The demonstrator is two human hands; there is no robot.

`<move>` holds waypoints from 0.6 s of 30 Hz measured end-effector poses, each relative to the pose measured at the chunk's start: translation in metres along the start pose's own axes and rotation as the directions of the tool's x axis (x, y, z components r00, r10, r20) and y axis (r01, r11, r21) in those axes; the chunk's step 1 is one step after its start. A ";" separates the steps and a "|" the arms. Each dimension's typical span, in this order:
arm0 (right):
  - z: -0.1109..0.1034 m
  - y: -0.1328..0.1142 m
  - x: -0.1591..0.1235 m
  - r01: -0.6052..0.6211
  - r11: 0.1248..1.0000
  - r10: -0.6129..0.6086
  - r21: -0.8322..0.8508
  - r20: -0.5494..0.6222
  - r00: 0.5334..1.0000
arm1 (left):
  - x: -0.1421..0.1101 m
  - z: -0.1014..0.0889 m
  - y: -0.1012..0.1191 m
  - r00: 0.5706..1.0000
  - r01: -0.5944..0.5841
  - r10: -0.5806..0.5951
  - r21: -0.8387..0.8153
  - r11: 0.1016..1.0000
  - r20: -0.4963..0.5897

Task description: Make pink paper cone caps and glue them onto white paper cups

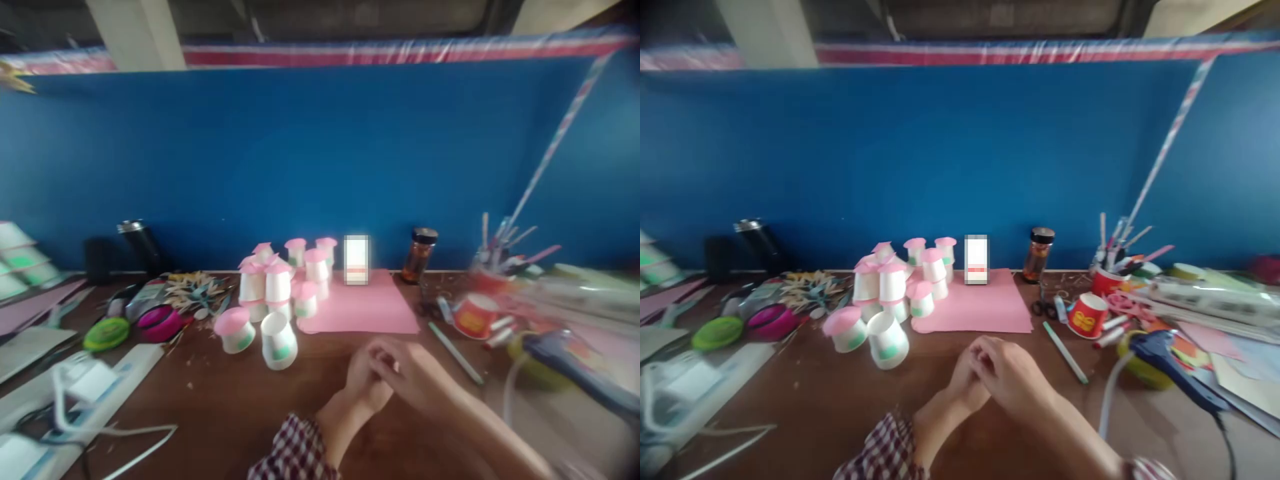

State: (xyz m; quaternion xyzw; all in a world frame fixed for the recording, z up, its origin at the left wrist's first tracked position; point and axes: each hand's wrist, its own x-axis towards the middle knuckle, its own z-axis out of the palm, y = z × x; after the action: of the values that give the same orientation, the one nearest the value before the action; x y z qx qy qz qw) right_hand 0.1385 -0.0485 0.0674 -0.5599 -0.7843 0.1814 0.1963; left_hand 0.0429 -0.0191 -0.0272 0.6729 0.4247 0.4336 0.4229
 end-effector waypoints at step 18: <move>0.001 0.110 0.101 -0.365 0.859 0.498 0.358 -0.417 0.761 | 0.005 -0.015 -0.001 0.990 -0.139 0.131 0.236 0.962 0.049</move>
State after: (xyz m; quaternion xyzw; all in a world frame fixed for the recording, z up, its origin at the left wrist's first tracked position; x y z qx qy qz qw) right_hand 0.1967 0.0814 0.0222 -0.7237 -0.5252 0.1715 0.4136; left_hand 0.0297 -0.0109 -0.0227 0.7532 0.4200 0.3961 0.3153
